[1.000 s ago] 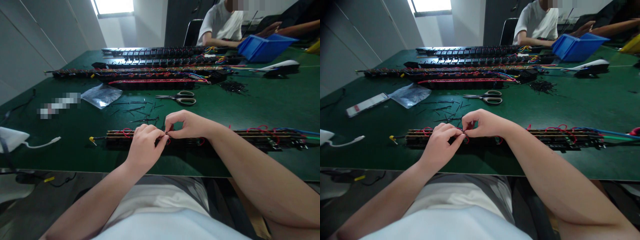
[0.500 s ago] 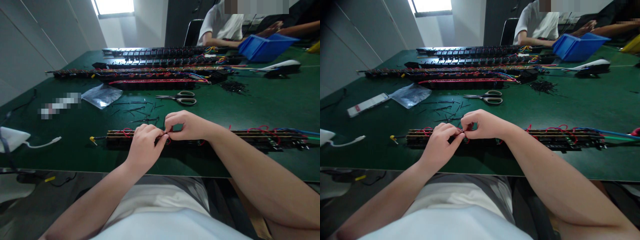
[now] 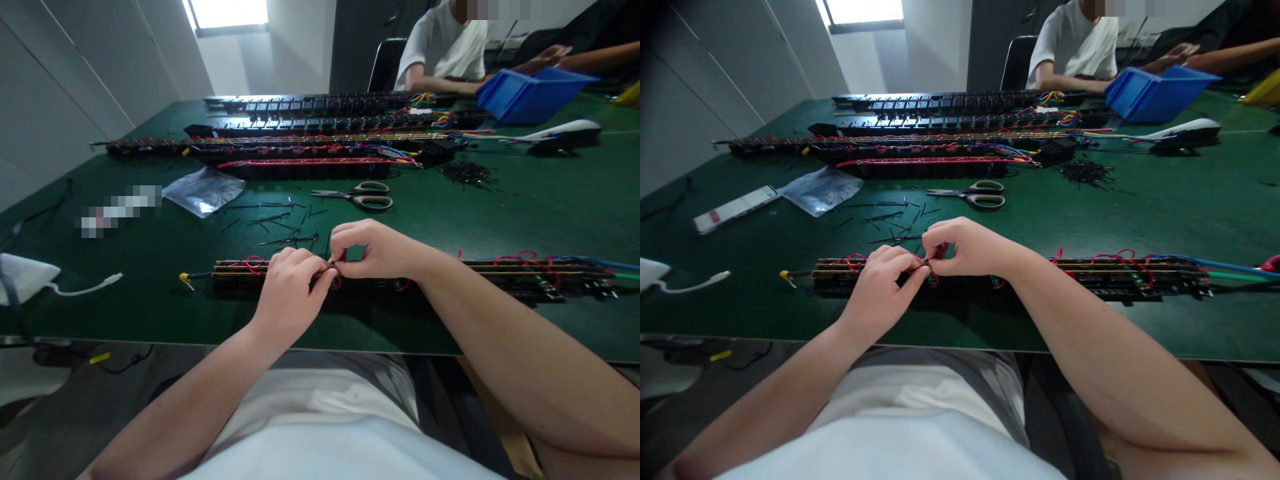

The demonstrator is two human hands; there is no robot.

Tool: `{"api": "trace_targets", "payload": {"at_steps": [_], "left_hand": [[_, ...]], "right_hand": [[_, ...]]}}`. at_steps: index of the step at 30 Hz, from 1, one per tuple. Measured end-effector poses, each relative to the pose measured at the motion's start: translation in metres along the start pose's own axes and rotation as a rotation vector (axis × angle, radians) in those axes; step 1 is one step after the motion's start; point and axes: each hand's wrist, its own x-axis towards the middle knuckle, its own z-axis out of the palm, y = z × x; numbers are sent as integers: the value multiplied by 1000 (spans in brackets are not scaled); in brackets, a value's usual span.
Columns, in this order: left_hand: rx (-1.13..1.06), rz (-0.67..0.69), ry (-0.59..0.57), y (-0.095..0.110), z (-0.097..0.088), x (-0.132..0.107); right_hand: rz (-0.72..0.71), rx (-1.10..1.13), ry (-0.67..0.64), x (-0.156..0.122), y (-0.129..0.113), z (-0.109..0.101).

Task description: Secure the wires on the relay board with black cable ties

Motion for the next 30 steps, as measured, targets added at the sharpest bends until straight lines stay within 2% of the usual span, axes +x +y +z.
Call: {"api": "trace_targets", "payload": {"at_steps": [16,30], "left_hand": [[11,8,7,-1,1,-1],[50,23,7,-1,1,-2]], "right_hand": [[-36,-36,8,1,-2,1],[-9,-33,1,1,-1,1]]}}
